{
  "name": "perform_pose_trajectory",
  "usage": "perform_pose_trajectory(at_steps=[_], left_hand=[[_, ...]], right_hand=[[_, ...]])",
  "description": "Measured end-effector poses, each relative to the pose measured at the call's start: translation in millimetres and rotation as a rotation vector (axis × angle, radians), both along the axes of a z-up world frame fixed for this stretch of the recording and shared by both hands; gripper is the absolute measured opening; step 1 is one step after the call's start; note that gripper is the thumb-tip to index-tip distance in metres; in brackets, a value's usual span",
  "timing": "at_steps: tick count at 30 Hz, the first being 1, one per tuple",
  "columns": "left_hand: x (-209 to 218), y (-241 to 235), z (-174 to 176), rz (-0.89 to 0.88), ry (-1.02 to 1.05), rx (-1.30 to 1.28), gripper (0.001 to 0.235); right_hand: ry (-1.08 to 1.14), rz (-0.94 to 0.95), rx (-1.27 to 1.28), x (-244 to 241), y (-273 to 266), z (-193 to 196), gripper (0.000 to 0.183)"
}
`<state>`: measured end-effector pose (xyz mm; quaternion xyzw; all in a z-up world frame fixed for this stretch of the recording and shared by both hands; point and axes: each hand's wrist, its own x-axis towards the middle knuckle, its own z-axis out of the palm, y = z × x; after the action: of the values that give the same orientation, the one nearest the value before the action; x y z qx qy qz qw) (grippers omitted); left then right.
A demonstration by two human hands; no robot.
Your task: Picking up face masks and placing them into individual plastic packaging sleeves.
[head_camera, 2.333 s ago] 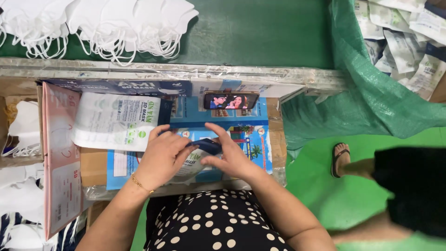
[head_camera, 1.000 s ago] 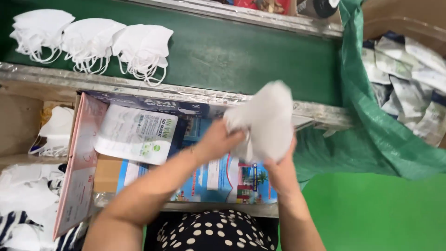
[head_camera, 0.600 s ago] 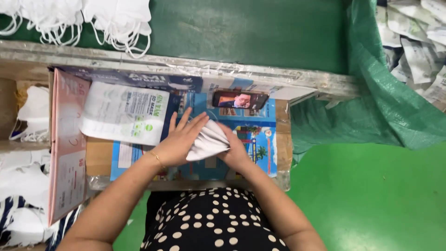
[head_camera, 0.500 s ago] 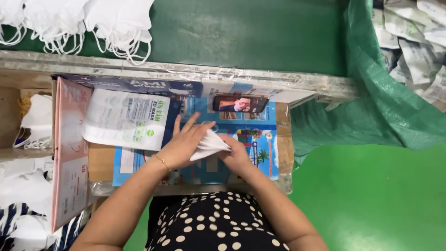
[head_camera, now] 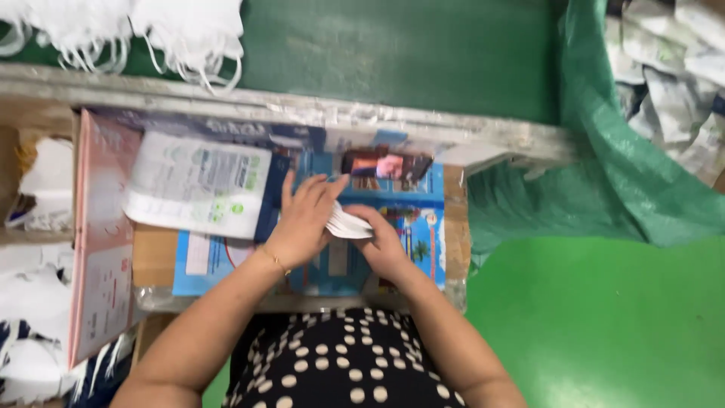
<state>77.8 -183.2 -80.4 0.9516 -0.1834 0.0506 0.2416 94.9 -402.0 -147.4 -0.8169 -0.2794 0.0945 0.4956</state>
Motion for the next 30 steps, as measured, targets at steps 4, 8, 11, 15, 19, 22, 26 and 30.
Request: perform_pose_trajectory(at_steps=[4,8,11,15,19,22,26,30], left_hand=[[-5,-2,3,0.118,-0.051,-0.136,0.093],[-12,-5,1,0.096,-0.074,-0.043,0.092],[-21,-10,-9,0.027,-0.050,-0.107,0.095],[-26,7,-3,-0.212,0.016,-0.424,0.086],[-24,44,-13,0.399,-0.143,0.027,0.051],[-35,44,-64,0.465,-0.147,0.213,0.041],[-39,36,-99,0.408,0.017,0.178,0.041],[-24,38,-65,0.510,0.058,0.132,0.029]], right_hand=[[0.317,-0.089,0.183,-3,6,29,0.039],[0.341,0.006,0.210,-2,17,56,0.062],[0.238,0.046,0.224,0,13,39,0.060],[0.103,0.109,0.108,7,-2,46,0.032],[0.366,0.118,0.072,8,-53,97,0.030],[0.560,0.046,0.143,14,-83,67,0.028],[0.437,-0.320,-0.208,28,-94,8,0.037],[-0.137,-0.147,-0.222,11,-25,63,0.017]])
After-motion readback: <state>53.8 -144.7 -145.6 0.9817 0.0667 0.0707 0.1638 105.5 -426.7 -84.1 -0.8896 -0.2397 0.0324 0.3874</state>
